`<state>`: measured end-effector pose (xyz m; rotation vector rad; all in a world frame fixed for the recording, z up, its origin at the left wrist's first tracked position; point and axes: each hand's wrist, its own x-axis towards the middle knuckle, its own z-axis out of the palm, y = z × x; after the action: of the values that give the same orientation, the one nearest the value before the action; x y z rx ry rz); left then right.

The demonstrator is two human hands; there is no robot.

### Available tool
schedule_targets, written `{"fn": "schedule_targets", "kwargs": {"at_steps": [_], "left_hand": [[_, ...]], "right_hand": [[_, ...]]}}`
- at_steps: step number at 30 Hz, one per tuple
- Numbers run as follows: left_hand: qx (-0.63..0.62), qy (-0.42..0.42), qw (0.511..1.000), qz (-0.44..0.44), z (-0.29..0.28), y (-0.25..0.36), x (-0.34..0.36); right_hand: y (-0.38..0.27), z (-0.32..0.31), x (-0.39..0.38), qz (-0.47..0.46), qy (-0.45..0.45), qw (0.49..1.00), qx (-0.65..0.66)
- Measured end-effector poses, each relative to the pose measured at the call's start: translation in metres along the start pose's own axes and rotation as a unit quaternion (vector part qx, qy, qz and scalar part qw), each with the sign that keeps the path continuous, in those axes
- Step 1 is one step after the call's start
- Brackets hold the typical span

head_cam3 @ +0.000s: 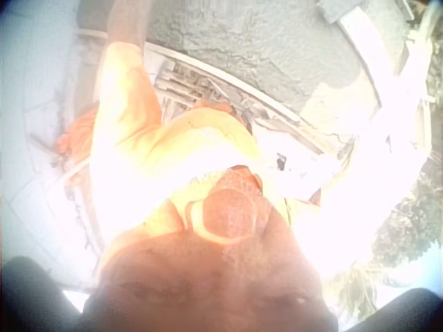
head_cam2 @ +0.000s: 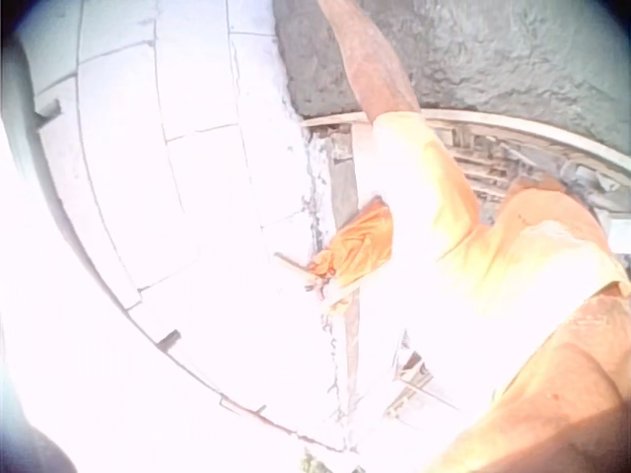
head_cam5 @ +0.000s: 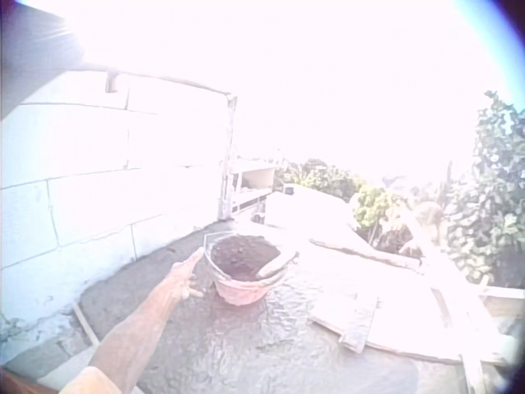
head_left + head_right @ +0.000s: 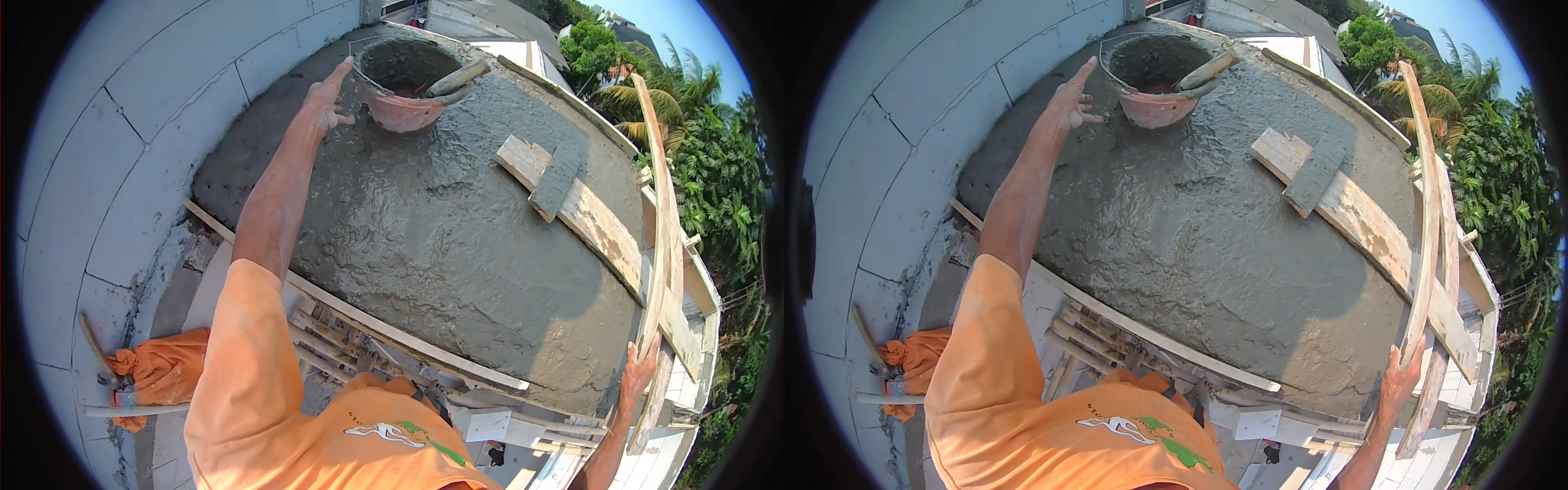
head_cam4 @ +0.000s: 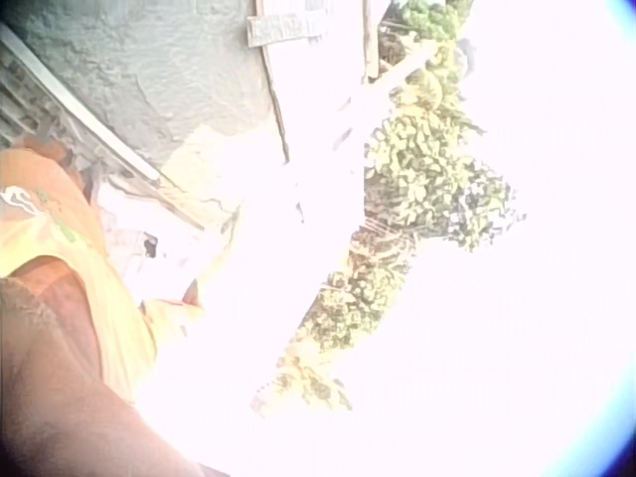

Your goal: The person spreads wet cement onto a structure using a trowel and smooths the edges by hand and with wooden boards.

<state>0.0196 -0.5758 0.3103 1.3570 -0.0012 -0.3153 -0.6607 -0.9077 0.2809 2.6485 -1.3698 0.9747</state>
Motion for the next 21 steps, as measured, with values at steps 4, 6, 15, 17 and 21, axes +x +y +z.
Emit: {"fn": "schedule_targets", "kwargs": {"at_steps": [4,6,15,17,21], "left_hand": [[-0.035,-0.032,0.998,-0.041,0.051,-0.008,0.019],[-0.052,-0.093,0.993,-0.051,0.063,-0.009,0.028],[-0.098,0.039,0.994,0.034,0.057,-0.029,0.041],[-0.104,0.022,0.993,0.056,0.054,-0.018,0.004],[-0.199,-0.063,0.970,0.123,0.025,0.023,-0.092]], "right_hand": [[-0.007,0.006,-0.004,0.082,-0.090,0.992,-0.014],[-0.011,0.007,-0.003,0.070,-0.133,0.986,0.065],[-0.011,0.062,0.067,-0.035,-0.218,0.973,0.060],[-0.006,0.072,0.074,-0.051,-0.202,0.978,0.006],[-0.005,0.086,0.084,-0.079,-0.197,0.972,-0.105]]}}
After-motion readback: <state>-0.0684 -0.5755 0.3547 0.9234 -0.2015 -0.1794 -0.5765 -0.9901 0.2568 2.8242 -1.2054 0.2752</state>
